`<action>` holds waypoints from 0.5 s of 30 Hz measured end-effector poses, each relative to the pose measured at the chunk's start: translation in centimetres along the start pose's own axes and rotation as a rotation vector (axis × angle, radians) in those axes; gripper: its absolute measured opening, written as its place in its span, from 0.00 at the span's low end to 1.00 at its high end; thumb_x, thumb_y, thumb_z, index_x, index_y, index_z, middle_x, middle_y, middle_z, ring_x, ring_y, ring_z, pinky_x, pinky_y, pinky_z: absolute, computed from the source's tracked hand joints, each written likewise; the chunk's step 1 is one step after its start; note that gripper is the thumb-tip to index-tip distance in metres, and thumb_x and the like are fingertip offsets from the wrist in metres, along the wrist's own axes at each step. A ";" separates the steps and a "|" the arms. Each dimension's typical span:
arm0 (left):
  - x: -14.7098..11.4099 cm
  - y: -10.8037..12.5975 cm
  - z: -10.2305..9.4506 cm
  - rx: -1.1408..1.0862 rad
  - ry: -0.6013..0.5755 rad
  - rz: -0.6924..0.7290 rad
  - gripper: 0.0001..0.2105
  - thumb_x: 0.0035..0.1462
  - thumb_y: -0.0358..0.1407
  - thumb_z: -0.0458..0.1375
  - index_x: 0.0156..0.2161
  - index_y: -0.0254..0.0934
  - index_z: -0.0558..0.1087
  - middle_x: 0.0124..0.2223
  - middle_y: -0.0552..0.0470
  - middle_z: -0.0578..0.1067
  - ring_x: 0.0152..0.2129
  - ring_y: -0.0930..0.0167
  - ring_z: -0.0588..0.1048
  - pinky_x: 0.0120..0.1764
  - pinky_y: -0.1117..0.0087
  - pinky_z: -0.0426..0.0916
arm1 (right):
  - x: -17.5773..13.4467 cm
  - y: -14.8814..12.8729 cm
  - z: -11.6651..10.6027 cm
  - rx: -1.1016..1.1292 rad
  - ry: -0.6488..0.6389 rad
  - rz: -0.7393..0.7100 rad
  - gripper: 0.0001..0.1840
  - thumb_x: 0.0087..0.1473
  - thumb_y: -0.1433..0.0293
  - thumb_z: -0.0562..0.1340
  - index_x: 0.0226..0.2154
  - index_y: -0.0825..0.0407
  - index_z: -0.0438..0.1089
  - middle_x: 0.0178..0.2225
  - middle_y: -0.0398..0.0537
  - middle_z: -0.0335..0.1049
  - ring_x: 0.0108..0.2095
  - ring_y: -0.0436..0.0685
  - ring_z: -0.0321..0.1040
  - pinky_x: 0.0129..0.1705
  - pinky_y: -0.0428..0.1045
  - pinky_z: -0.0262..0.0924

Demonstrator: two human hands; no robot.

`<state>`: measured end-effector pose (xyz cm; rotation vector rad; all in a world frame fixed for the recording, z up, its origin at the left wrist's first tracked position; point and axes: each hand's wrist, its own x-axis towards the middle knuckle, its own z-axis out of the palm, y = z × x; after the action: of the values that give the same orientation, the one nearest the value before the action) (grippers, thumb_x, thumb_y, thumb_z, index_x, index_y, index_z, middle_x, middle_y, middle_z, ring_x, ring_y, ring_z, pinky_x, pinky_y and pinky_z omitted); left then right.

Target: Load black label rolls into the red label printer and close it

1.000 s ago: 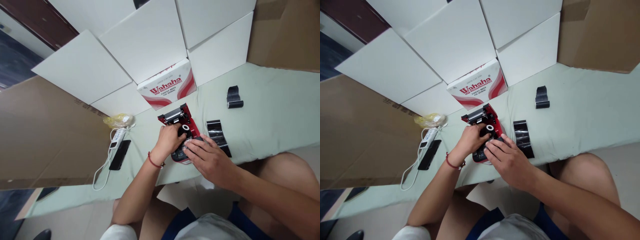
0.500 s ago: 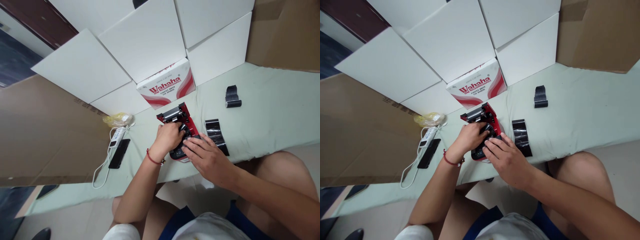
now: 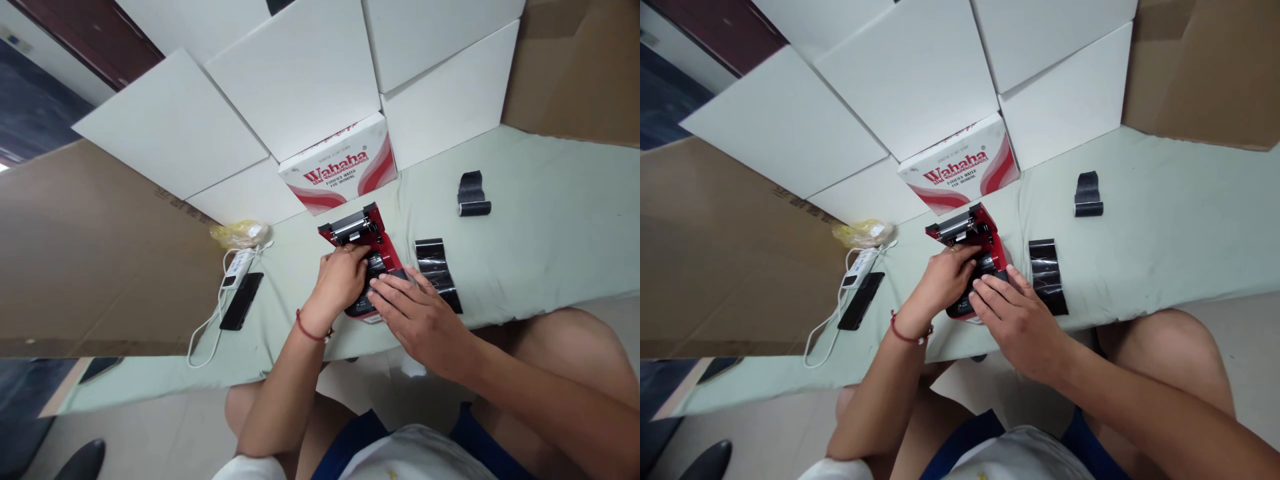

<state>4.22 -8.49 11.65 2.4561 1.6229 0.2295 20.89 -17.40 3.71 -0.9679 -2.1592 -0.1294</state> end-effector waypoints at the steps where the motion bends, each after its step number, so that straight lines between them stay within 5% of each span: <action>1: -0.9 -0.4 0.0 -0.119 0.050 0.025 0.19 0.66 0.29 0.50 0.55 0.40 0.78 0.57 0.45 0.80 0.55 0.60 0.76 0.59 0.55 0.69 | 0.1 -0.1 -0.1 0.000 0.013 -0.006 0.21 0.66 0.77 0.57 0.59 0.57 0.71 0.62 0.55 0.71 0.65 0.62 0.62 0.73 0.68 0.46; 6: -4.5 -2.5 0.2 -0.665 0.478 -0.056 0.14 0.62 0.26 0.51 0.37 0.39 0.80 0.42 0.50 0.84 0.44 0.67 0.81 0.53 0.64 0.73 | 0.3 -0.6 -0.9 -0.001 0.060 -0.013 0.19 0.64 0.80 0.58 0.55 0.60 0.74 0.59 0.57 0.74 0.61 0.63 0.67 0.68 0.63 0.60; 9: -4.4 -3.2 0.0 -0.689 0.722 -0.113 0.11 0.65 0.30 0.54 0.42 0.39 0.80 0.44 0.50 0.82 0.45 0.67 0.79 0.54 0.64 0.71 | 0.1 -0.8 -1.0 -0.017 0.045 -0.026 0.21 0.62 0.82 0.58 0.56 0.62 0.73 0.57 0.58 0.75 0.58 0.64 0.69 0.64 0.60 0.65; 15: -0.9 -3.4 -0.3 -0.509 0.725 0.152 0.16 0.73 0.41 0.50 0.58 0.41 0.74 0.63 0.44 0.72 0.62 0.66 0.69 0.66 0.59 0.61 | -0.1 -0.8 -0.8 -0.043 0.023 -0.073 0.22 0.62 0.82 0.60 0.58 0.65 0.72 0.57 0.60 0.75 0.57 0.65 0.70 0.62 0.61 0.67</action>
<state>0.80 -7.99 11.07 2.1858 1.3253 1.4899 20.85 -18.34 4.38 -0.9077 -2.1793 -0.2226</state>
